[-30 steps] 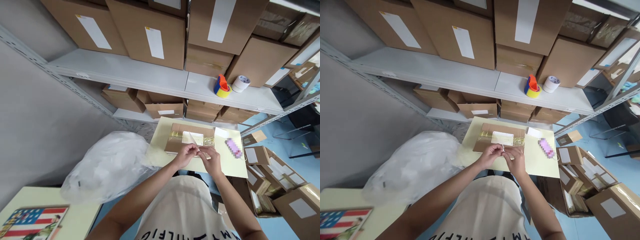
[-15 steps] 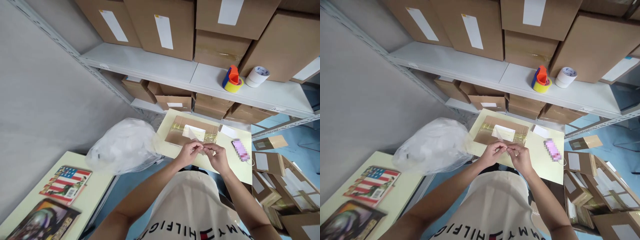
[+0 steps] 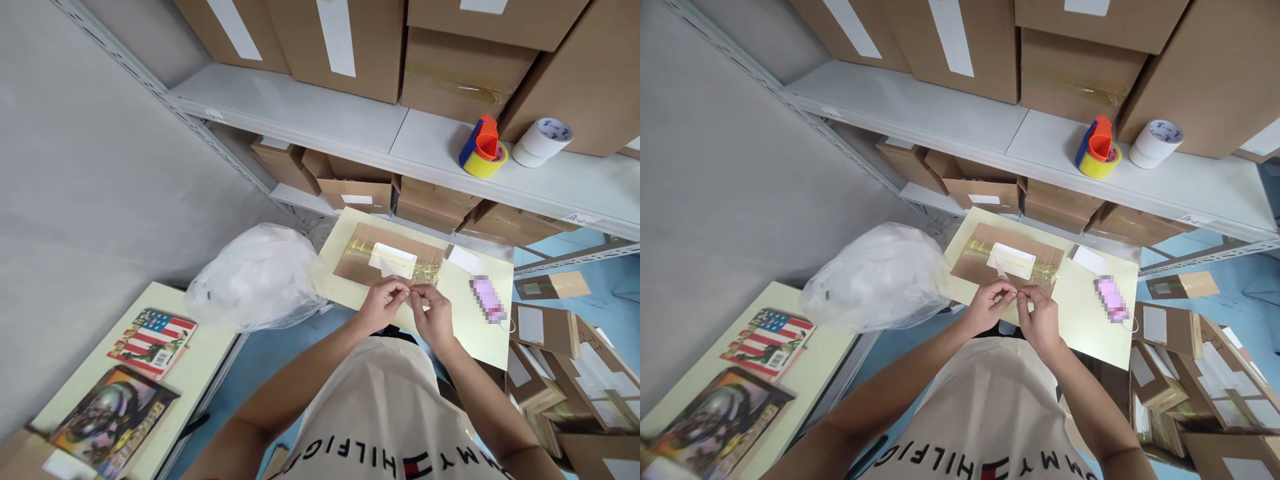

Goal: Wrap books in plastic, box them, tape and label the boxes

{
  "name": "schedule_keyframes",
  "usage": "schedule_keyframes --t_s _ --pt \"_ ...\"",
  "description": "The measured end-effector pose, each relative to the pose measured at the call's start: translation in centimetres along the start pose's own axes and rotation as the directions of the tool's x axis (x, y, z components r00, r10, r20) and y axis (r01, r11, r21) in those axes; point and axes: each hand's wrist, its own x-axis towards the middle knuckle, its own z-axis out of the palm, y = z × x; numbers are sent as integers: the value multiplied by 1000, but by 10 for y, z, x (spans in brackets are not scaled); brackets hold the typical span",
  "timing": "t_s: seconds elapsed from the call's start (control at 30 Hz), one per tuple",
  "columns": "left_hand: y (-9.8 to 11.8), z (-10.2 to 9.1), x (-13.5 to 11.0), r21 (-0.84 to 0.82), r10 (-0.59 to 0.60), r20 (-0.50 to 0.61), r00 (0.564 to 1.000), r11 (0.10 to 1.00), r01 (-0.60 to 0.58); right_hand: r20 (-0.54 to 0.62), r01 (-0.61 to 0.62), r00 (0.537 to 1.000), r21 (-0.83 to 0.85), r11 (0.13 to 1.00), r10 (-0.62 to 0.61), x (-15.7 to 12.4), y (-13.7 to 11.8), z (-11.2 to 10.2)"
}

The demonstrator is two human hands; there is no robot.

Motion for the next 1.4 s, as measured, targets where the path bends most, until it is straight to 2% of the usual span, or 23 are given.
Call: schedule_keyframes --t_s 0.27,0.47,0.67,0.9,1.07,1.23,1.4 --pt "-10 -21 6 -182 -12 2 1000 983 12 -29 151 987 -154 976 -158 11 -11 19" --pt "-15 -44 16 -173 3 71 997 985 9 -53 181 979 -203 962 -195 19 -23 33" --pt "-17 -61 24 -139 60 88 994 989 -47 -95 196 970 -237 952 -223 27 -31 50" --pt "-20 -82 31 -197 76 172 982 979 -42 -146 180 960 -324 929 -237 33 -38 64" --pt "-20 -97 37 -125 142 174 975 985 -121 -161 205 943 -412 888 -292 37 -44 75" --pt "-24 -108 39 -77 220 139 965 974 -211 -164 195 947 -386 901 -275 39 -55 84" --pt "-29 -112 39 -34 304 167 938 953 -302 -173 81 976 -274 958 -132 40 -65 83"
